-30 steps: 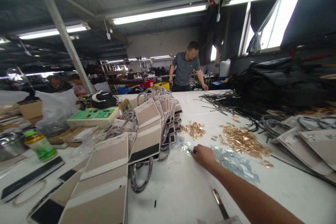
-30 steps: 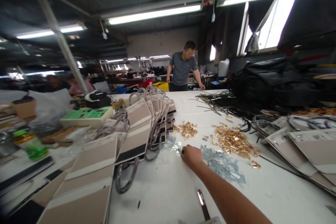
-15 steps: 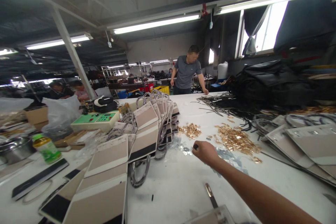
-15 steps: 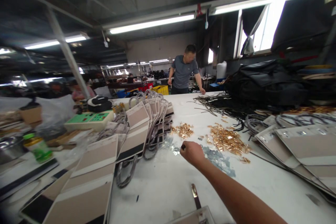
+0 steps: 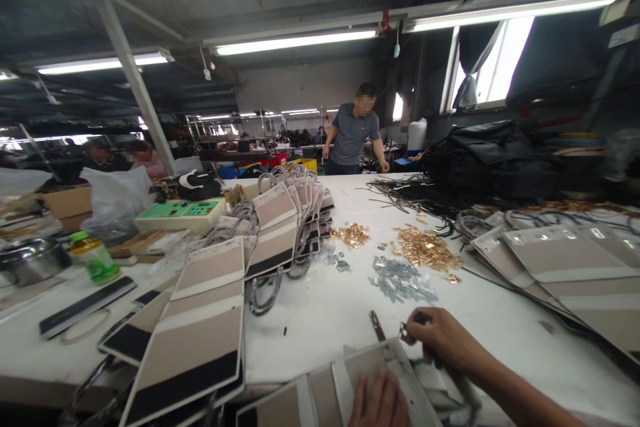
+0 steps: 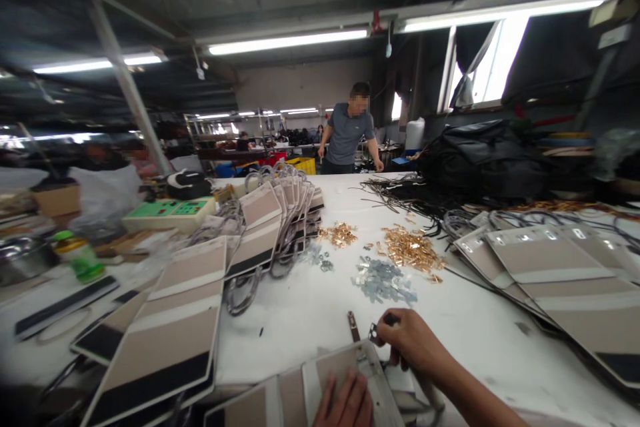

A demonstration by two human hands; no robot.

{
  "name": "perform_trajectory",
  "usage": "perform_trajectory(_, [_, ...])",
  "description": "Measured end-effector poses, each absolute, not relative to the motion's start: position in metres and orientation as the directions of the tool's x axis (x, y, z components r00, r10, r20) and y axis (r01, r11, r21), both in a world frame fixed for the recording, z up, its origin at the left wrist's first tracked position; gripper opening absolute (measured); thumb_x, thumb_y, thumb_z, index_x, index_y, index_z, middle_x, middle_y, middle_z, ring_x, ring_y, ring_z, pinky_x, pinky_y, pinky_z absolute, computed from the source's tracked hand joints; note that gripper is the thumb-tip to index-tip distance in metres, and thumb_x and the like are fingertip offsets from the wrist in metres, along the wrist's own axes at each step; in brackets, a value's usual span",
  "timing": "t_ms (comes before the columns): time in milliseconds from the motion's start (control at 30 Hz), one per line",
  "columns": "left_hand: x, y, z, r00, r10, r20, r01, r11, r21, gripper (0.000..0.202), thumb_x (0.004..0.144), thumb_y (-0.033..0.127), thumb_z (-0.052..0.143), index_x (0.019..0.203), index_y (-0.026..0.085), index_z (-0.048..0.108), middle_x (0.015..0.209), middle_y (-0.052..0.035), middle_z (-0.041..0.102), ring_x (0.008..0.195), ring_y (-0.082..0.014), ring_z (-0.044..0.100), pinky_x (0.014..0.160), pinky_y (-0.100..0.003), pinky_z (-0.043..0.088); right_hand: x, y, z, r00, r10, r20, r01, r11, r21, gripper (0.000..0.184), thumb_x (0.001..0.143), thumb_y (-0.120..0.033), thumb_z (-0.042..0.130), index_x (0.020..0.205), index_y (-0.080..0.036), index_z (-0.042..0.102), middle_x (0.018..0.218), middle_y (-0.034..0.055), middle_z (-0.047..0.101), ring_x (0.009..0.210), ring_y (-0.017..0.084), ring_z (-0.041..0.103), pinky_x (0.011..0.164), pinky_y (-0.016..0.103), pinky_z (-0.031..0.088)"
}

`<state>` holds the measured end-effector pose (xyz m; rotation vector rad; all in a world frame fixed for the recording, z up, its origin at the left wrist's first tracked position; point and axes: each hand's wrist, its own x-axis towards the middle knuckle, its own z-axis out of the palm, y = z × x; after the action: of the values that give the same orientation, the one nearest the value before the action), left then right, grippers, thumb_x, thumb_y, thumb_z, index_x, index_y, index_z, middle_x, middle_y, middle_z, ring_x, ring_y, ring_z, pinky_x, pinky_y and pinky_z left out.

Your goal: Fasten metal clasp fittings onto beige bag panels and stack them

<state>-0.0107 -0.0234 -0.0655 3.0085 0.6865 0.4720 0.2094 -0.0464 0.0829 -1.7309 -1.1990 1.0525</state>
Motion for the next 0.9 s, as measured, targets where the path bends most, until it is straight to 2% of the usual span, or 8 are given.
perform_trajectory(100, [-0.014, -0.021, -0.079, 0.85, 0.355, 0.389, 0.398, -0.917, -0.033, 0.032, 0.104, 0.027, 0.055, 0.134, 0.027, 0.067, 0.138, -0.0088, 0.074, 0.13, -0.0282, 0.069, 0.118, -0.049, 0.051, 0.209, -0.071, 0.07, 0.224, 0.948, -0.226, 0.278, -0.285, -0.917, 0.025, 0.075, -0.044, 0.061, 0.073, -0.02, 0.067, 0.059, 0.0001, 0.066, 0.045, 0.015, 0.059, 0.04, 0.021, 0.039])
perform_trajectory(167, [-0.024, -0.031, -0.068, 0.853, 0.353, 0.384, 0.392, -0.92, -0.026, 0.04, 0.106, 0.026, 0.053, 0.146, 0.026, 0.059, 0.145, -0.0087, 0.069, 0.137, -0.0271, 0.064, 0.122, -0.048, 0.046, 0.209, -0.082, 0.064, 0.221, 0.941, -0.255, 0.294, -0.314, -0.903, 0.026, 0.076, -0.044, 0.059, 0.073, -0.02, 0.067, 0.054, -0.0009, 0.063, 0.044, 0.014, 0.057, 0.042, 0.021, 0.038])
perform_trajectory(233, [-0.035, -0.047, -0.043, 0.867, 0.382, 0.319, 0.381, -0.922, 0.071, 0.053, 0.105, 0.032, 0.056, 0.157, 0.023, 0.049, 0.154, -0.0102, 0.062, 0.146, -0.0283, 0.055, 0.129, -0.051, 0.035, 0.21, -0.091, 0.06, 0.213, 0.936, -0.281, 0.323, -0.339, -0.884, 0.028, 0.077, -0.045, 0.059, 0.072, -0.019, 0.069, 0.05, -0.0013, 0.06, 0.043, 0.014, 0.055, 0.043, 0.022, 0.036])
perform_trajectory(300, [-0.043, -0.063, -0.013, 0.887, 0.399, 0.235, 0.348, -0.909, 0.229, 0.083, 0.097, 0.055, 0.065, 0.164, 0.017, 0.037, 0.165, -0.0141, 0.049, 0.155, -0.0325, 0.042, 0.135, -0.055, 0.02, 0.211, -0.098, 0.057, 0.209, 0.933, -0.294, 0.353, -0.352, -0.867, 0.031, 0.078, -0.047, 0.06, 0.074, -0.018, 0.071, 0.051, -0.0002, 0.061, 0.044, 0.014, 0.054, 0.044, 0.023, 0.036])
perform_trajectory(367, [-0.045, -0.073, 0.01, 0.873, 0.457, 0.17, 0.385, -0.859, 0.338, 0.109, 0.083, 0.073, 0.072, 0.165, 0.013, 0.034, 0.169, -0.0171, 0.041, 0.16, -0.0357, 0.031, 0.136, -0.056, 0.008, 0.212, -0.1, 0.056, 0.208, 0.926, -0.316, 0.373, -0.373, -0.849, 0.033, 0.079, -0.049, 0.061, 0.078, -0.018, 0.073, 0.054, 0.0016, 0.065, 0.047, 0.015, 0.056, 0.047, 0.024, 0.038])
perform_trajectory(433, [-0.044, -0.076, 0.022, 0.875, 0.47, 0.114, 0.399, -0.834, 0.381, 0.11, 0.082, 0.074, 0.072, 0.165, 0.013, 0.034, 0.171, -0.0169, 0.038, 0.162, -0.0349, 0.027, 0.136, -0.055, 0.002, 0.213, -0.1, 0.055, 0.2, 0.913, -0.357, 0.388, -0.408, -0.826, 0.035, 0.079, -0.051, 0.063, 0.08, -0.018, 0.073, 0.055, 0.0023, 0.065, 0.048, 0.015, 0.056, 0.048, 0.024, 0.039])
perform_trajectory(533, [-0.042, -0.076, 0.022, 0.883, 0.461, 0.091, 0.394, -0.832, 0.391, 0.106, 0.085, 0.071, 0.071, 0.164, 0.011, 0.035, 0.172, -0.0177, 0.035, 0.163, -0.0338, 0.023, 0.136, -0.053, 0.001, 0.21, -0.099, 0.055, 0.166, 0.902, -0.398, 0.44, -0.429, -0.789, 0.037, 0.078, -0.053, 0.064, 0.083, -0.017, 0.073, 0.056, 0.0019, 0.064, 0.049, 0.016, 0.055, 0.048, 0.025, 0.039])
perform_trajectory(900, [-0.039, -0.078, 0.013, 0.883, 0.446, 0.144, 0.391, -0.87, 0.299, 0.104, 0.087, 0.07, 0.068, 0.162, 0.005, 0.037, 0.17, -0.0197, 0.039, 0.161, -0.0346, 0.028, 0.137, -0.052, -0.001, 0.204, -0.085, 0.061, -0.015, 0.907, -0.421, 0.708, -0.288, -0.645, 0.034, 0.079, -0.047, 0.06, 0.086, -0.017, 0.075, 0.062, 0.003, 0.069, 0.056, 0.018, 0.059, 0.055, 0.028, 0.045])
